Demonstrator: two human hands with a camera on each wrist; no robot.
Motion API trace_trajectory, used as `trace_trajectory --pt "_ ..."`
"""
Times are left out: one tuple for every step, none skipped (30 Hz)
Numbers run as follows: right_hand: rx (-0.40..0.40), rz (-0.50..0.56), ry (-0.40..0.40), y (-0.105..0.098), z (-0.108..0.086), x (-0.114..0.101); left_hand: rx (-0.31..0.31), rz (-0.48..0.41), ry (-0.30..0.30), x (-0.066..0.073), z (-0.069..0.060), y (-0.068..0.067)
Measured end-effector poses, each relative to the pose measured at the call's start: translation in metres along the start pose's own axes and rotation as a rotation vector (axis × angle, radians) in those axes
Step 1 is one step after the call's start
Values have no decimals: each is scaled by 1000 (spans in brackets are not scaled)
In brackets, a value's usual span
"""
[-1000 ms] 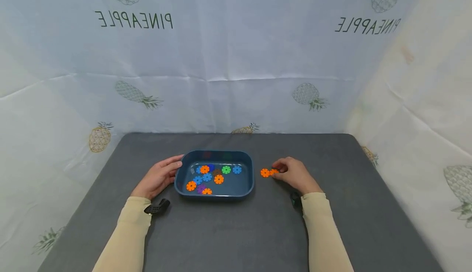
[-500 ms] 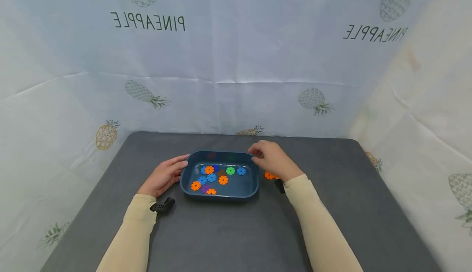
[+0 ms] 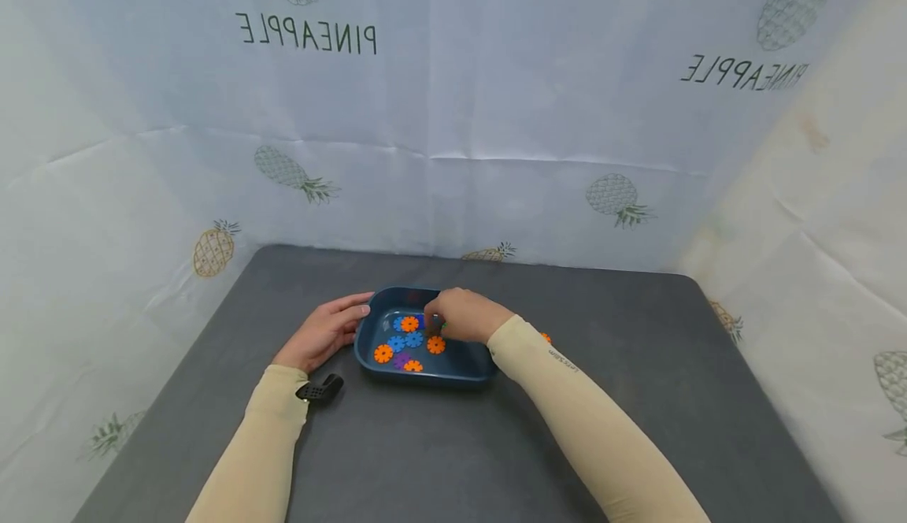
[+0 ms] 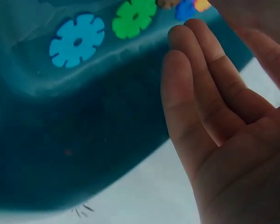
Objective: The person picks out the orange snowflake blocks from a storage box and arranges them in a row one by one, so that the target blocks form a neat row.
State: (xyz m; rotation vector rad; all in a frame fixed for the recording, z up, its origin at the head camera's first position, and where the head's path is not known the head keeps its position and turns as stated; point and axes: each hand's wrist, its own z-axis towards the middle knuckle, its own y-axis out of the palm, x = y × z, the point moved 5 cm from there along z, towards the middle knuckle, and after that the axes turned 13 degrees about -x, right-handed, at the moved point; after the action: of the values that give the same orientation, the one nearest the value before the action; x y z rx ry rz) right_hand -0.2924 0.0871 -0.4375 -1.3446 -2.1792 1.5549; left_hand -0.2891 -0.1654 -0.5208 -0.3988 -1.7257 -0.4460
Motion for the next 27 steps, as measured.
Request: trace_trajectory --pt "-6 -13 -2 1 1 -2 -1 3 3 1 0 0" --pt "-11 -30 -2 2 3 -4 0 4 7 2 0 0" --pt "-16 -49 -4 3 4 -7 1 7 8 3 0 0" --pt "-24 -68 -7 4 5 -9 4 8 9 4 0 0" --pt "-29 -91 -10 5 6 -11 8 9 8 5 0 -1" --pt "-34 -116 -11 6 8 -13 10 9 7 5 0 -1" --pt "-40 -140 -9 8 9 -15 12 9 5 5 0 -2" --pt "-45 -159 -5 8 11 -17 14 9 3 5 -1 -2" --pt "-51 -174 2 9 12 -18 14 11 3 6 -1 -2" --pt "-55 -188 11 11 14 -18 14 11 3 6 -1 -2" --pt "-58 -201 20 12 16 -18 12 10 3 6 -1 -2" --pt "-60 -208 28 13 17 -18 11 9 4 6 -2 -2" --pt "-61 -214 33 14 18 -18 11 10 4 6 -2 -2" --pt "-61 -218 37 15 19 -18 12 12 4 5 -2 -1" --pt "-59 -220 39 15 19 -18 13 11 4 5 -2 -1" --pt "-58 -218 38 16 20 -17 17 8 2 5 -2 -1" --pt "-57 -212 37 16 20 -17 17 8 2 5 -2 0" --pt "-54 -207 35 16 20 -16 15 11 3 5 -2 0" --pt "-53 -203 33 16 20 -16 16 8 2 5 -2 1" --pt "-52 -199 33 16 20 -15 17 3 3 5 -2 1" --pt "-51 -197 33 17 20 -14 17 -1 3 5 -2 1" --pt "-49 -196 33 17 21 -14 17 -3 3 5 -1 1" --pt "-48 -197 34 17 21 -14 15 -4 4 4 -1 1" --pt "-49 -200 35 18 21 -13 16 -7 3 4 -1 1" --pt "-49 -203 36 18 22 -13 19 -12 0 3 -1 1" --pt "-51 -207 38 18 22 -13 18 -10 0 3 -1 1" --pt "-53 -207 40 18 22 -14 19 -9 0 2 -1 1"
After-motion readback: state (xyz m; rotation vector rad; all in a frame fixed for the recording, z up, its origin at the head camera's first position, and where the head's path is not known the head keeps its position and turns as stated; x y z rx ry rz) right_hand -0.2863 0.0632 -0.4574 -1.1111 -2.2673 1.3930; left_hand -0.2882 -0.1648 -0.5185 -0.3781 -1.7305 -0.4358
